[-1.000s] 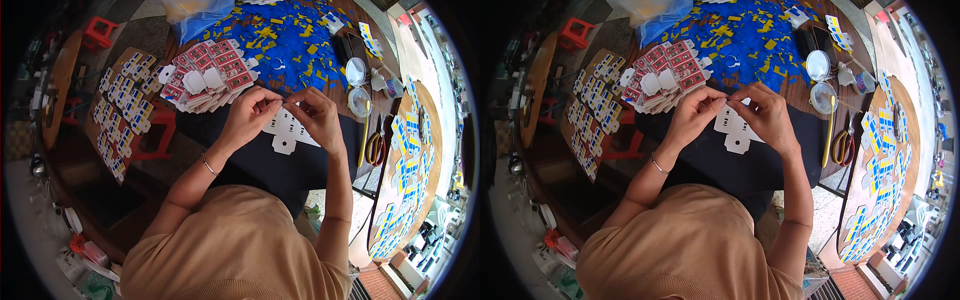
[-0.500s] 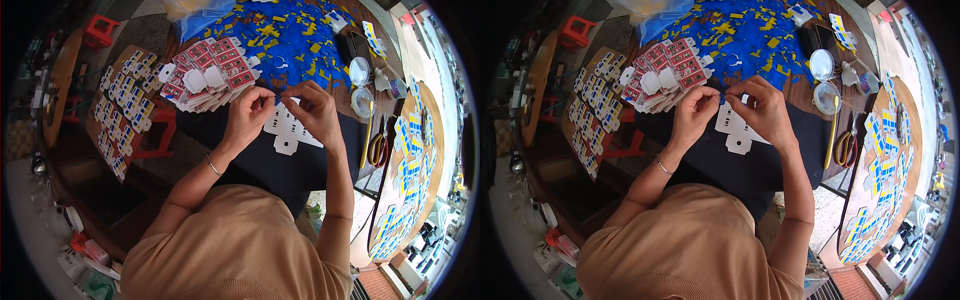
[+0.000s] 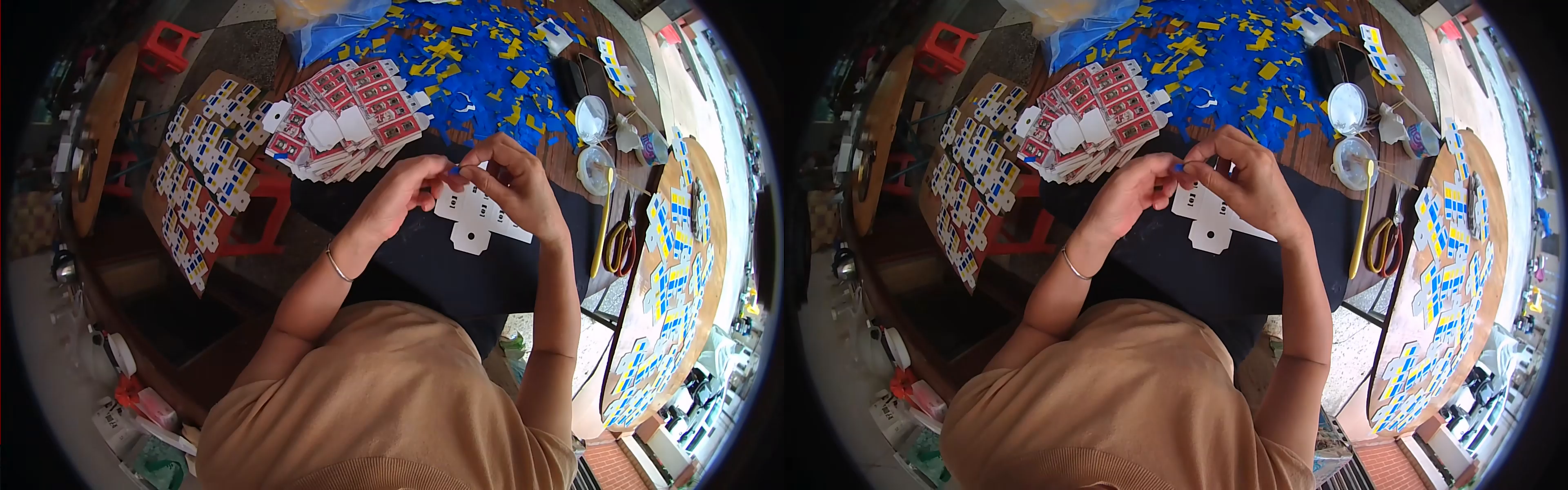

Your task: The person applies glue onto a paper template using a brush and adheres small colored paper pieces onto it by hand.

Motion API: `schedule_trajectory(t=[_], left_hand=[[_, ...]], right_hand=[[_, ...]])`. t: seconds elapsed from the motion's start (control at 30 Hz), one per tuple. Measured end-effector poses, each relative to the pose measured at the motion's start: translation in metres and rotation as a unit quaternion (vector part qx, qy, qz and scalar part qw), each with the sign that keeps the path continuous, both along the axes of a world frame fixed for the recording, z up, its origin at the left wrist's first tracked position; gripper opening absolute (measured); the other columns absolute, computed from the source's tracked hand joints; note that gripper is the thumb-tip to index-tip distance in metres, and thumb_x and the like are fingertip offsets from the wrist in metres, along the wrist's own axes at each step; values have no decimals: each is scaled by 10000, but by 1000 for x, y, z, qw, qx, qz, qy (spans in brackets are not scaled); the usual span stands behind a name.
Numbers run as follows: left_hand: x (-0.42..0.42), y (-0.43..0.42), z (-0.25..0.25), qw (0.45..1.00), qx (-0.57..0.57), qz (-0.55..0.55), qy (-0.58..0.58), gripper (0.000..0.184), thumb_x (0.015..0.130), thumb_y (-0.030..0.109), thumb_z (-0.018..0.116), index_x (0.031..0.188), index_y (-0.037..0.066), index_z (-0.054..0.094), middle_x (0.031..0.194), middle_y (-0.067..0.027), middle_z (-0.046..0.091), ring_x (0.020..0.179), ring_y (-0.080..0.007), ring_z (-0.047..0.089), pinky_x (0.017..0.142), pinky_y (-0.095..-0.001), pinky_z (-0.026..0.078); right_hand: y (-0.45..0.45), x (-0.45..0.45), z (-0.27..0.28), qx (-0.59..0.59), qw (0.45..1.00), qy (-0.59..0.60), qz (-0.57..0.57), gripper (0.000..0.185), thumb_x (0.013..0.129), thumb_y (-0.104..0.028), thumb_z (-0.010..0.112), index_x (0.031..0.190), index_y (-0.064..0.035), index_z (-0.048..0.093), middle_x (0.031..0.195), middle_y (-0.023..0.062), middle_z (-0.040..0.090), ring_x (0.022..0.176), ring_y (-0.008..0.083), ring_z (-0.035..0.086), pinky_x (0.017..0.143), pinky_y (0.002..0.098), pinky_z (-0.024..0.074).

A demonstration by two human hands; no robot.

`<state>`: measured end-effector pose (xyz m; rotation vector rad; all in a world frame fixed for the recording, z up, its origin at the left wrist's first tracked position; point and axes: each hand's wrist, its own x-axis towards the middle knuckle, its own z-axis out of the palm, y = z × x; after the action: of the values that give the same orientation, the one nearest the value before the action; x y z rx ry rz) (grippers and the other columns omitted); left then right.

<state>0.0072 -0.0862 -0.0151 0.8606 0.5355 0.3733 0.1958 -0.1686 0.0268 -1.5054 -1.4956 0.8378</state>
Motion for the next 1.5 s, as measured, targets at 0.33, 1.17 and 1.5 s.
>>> schedule_trajectory(t=[0.33,1.17,1.5], left_hand=[[4,-14,3,962,215,129,110,134,952,171,644,990,43,659,776,63,584,657,12,456,575,-174,366],[-15,-16,-26,865,469,119,132,81,944,89,638,990,31,670,808,-10,625,621,-57,501,535,-224,393],[-14,-18,-26,846,495,160,114,91,930,86,654,1007,47,682,794,-5,606,598,-56,463,522,-224,377]], right_hand=[[-3,-2,-13,-51,995,69,-43,154,888,-133,724,960,-2,687,852,11,681,660,55,535,596,239,446],[-106,79,-30,-40,894,-415,-167,104,861,-107,676,956,-65,667,901,72,621,758,286,658,632,390,529],[-103,89,-17,-107,953,-37,-281,171,897,-192,705,935,-25,694,708,-12,618,581,63,505,528,234,394]])
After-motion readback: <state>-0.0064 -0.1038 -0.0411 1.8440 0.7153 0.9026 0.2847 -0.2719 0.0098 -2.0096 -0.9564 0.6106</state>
